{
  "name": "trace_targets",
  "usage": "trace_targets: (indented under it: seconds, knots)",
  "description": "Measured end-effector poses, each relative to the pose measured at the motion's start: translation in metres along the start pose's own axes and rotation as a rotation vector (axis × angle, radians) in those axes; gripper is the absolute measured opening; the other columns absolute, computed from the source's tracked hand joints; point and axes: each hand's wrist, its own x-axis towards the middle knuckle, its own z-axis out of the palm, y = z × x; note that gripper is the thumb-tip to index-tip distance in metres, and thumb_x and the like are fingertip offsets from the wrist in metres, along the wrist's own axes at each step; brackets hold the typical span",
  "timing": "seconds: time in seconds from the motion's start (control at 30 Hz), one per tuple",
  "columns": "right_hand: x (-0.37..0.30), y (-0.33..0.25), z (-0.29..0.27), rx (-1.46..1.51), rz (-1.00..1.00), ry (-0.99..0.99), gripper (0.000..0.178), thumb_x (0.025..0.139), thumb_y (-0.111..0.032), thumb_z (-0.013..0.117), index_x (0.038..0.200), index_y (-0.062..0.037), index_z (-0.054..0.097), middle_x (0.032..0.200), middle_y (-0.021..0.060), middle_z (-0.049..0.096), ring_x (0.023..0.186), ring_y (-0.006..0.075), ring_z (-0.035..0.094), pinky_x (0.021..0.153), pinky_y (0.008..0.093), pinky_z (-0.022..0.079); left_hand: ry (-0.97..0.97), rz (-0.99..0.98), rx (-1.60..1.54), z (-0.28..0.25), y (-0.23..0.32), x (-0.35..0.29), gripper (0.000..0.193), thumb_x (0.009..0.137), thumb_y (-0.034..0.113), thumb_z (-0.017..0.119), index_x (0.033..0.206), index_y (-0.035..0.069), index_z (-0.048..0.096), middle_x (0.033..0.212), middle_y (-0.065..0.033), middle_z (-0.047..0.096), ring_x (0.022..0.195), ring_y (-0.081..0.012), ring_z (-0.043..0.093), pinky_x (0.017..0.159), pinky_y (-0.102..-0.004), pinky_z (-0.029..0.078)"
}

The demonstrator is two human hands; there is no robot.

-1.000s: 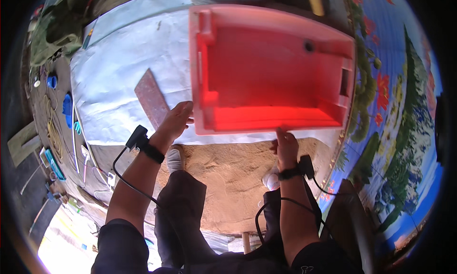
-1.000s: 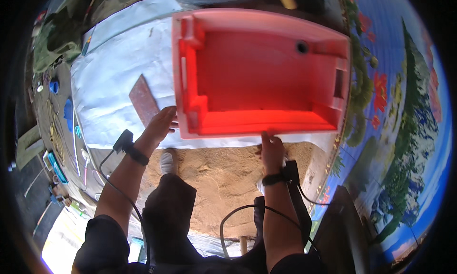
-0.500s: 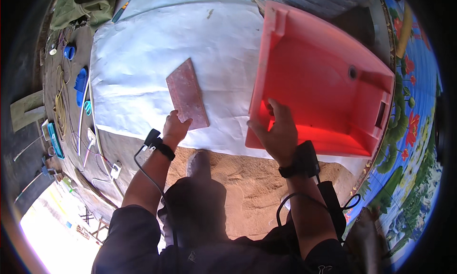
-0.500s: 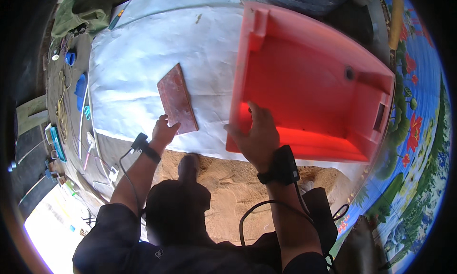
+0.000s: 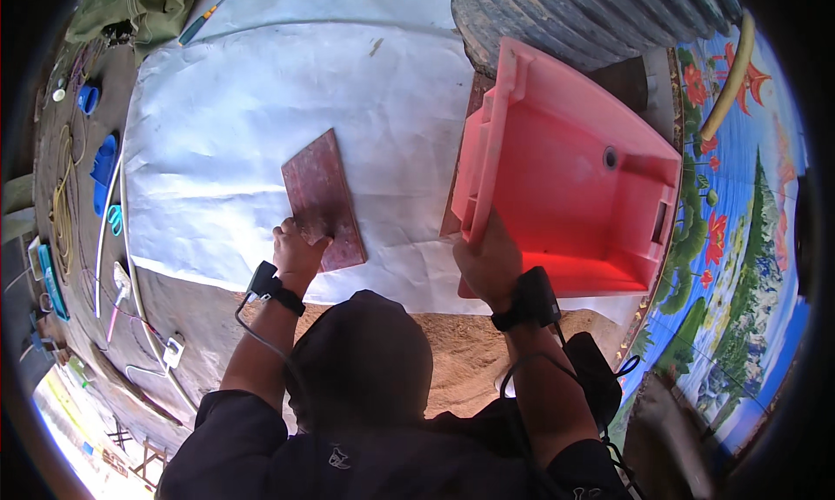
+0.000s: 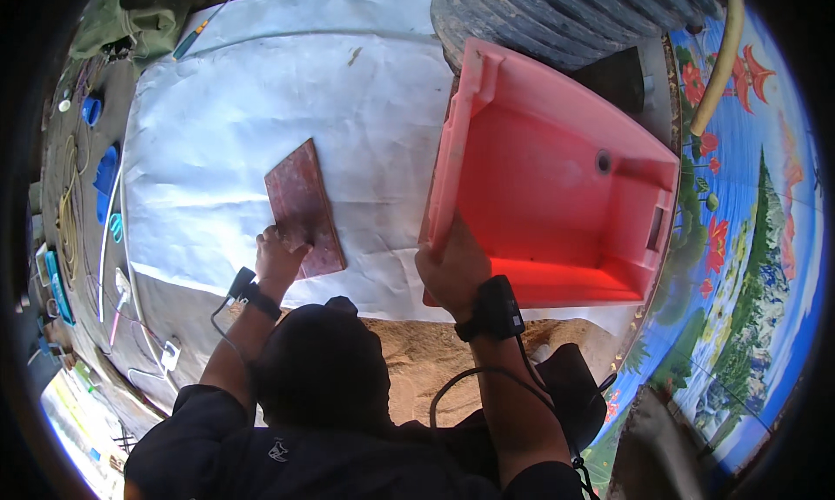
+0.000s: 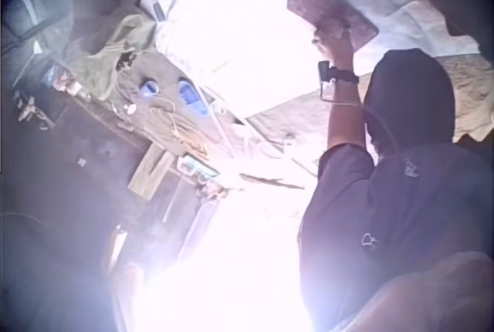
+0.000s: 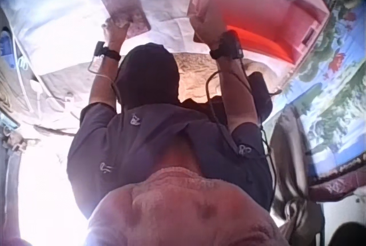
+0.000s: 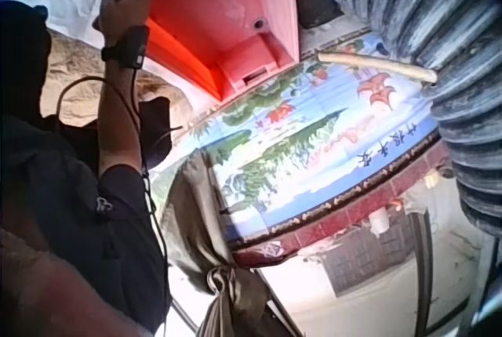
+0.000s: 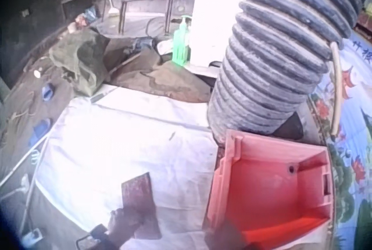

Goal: The recorder uses scissors to cut a piece of canvas fabric laid out on a plastic sheet.

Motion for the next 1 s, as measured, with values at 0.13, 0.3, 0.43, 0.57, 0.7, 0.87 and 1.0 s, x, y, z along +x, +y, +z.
trace_targets:
  seconds: [0.13, 0.3, 0.43, 0.57, 0.7, 0.87, 1.0]
  knots:
    - [-0.001, -0.003, 0.009, 0.006, -0.063, 0.065, 0.041, 0.077, -0.011, 0.055, 0.117, -0.0044, 0.049, 0.096, 0.015, 0.06, 0.087, 0.0321, 0.061, 0.077, 0.0398, 0.05, -0.034, -0.033, -0.048, -0.003, -0.004, 0.015, 0.077, 0.064, 0.033, 0.085, 0.12, -0.002, 0.046, 0.117, -0.0227, 0.05, 0.108, -0.038, 0.054, 0.09, -0.0433, 0.048]
    - [0.0, 0.004, 0.014, -0.026, -0.091, 0.057, 0.042, 0.077, -0.012, 0.055, 0.118, -0.0045, 0.05, 0.095, 0.0148, 0.06, 0.086, 0.0316, 0.062, 0.077, 0.04, 0.05, -0.087, -0.052, -0.164, 0.0, -0.022, 0.021, 0.068, 0.067, 0.031, 0.082, 0.117, -0.001, 0.049, 0.113, -0.0225, 0.054, 0.105, -0.0369, 0.055, 0.09, -0.0429, 0.047]
    - [-0.003, 0.005, 0.016, -0.007, -0.075, 0.062, 0.044, 0.077, -0.014, 0.055, 0.119, -0.004, 0.049, 0.094, 0.0147, 0.061, 0.084, 0.032, 0.062, 0.077, 0.0403, 0.05, 0.111, -0.053, -0.158, 0.005, -0.009, 0.01, 0.05, 0.076, 0.027, 0.073, 0.113, 0.001, 0.052, 0.11, -0.0206, 0.056, 0.102, -0.0375, 0.056, 0.088, -0.044, 0.047]
    - [0.002, 0.005, 0.013, 0.027, -0.068, 0.04, 0.044, 0.077, -0.014, 0.056, 0.119, -0.0044, 0.05, 0.094, 0.0145, 0.061, 0.085, 0.0322, 0.062, 0.077, 0.0403, 0.05, 0.122, 0.353, -0.205, 0.007, 0.029, 0.022, 0.031, 0.084, 0.021, 0.062, 0.107, 0.002, 0.057, 0.107, -0.0183, 0.057, 0.099, -0.0381, 0.057, 0.084, -0.0459, 0.047]
    - [0.001, 0.013, 0.016, -0.002, -0.104, 0.067, 0.044, 0.077, -0.014, 0.056, 0.119, -0.005, 0.05, 0.094, 0.0145, 0.061, 0.086, 0.0318, 0.063, 0.078, 0.0406, 0.05, 0.06, 0.347, -0.284, 0.017, 0.039, 0.038, 0.024, 0.085, 0.019, 0.059, 0.101, 0.001, 0.059, 0.104, -0.0185, 0.059, 0.096, -0.0384, 0.059, 0.082, -0.0458, 0.049]
    - [0.002, 0.01, 0.021, 0.046, -0.11, 0.057, 0.044, 0.077, -0.014, 0.057, 0.12, -0.005, 0.049, 0.097, 0.0144, 0.061, 0.087, 0.031, 0.062, 0.078, 0.0406, 0.05, 0.165, 0.371, -0.172, 0.013, 0.017, 0.043, 0.022, 0.085, 0.019, 0.058, 0.099, 0.001, 0.061, 0.103, -0.0181, 0.06, 0.094, -0.0353, 0.061, 0.081, -0.0445, 0.05]
    - [0.002, 0.017, 0.02, 0.01, -0.128, 0.066, 0.044, 0.077, -0.014, 0.057, 0.12, -0.005, 0.049, 0.097, 0.0139, 0.061, 0.086, 0.0298, 0.062, 0.077, 0.0404, 0.05, 0.123, 0.298, -0.253, 0.012, 0.007, 0.042, 0.024, 0.085, 0.018, 0.059, 0.102, 0.002, 0.061, 0.1, -0.0178, 0.062, 0.09, -0.0329, 0.063, 0.079, -0.0393, 0.05]
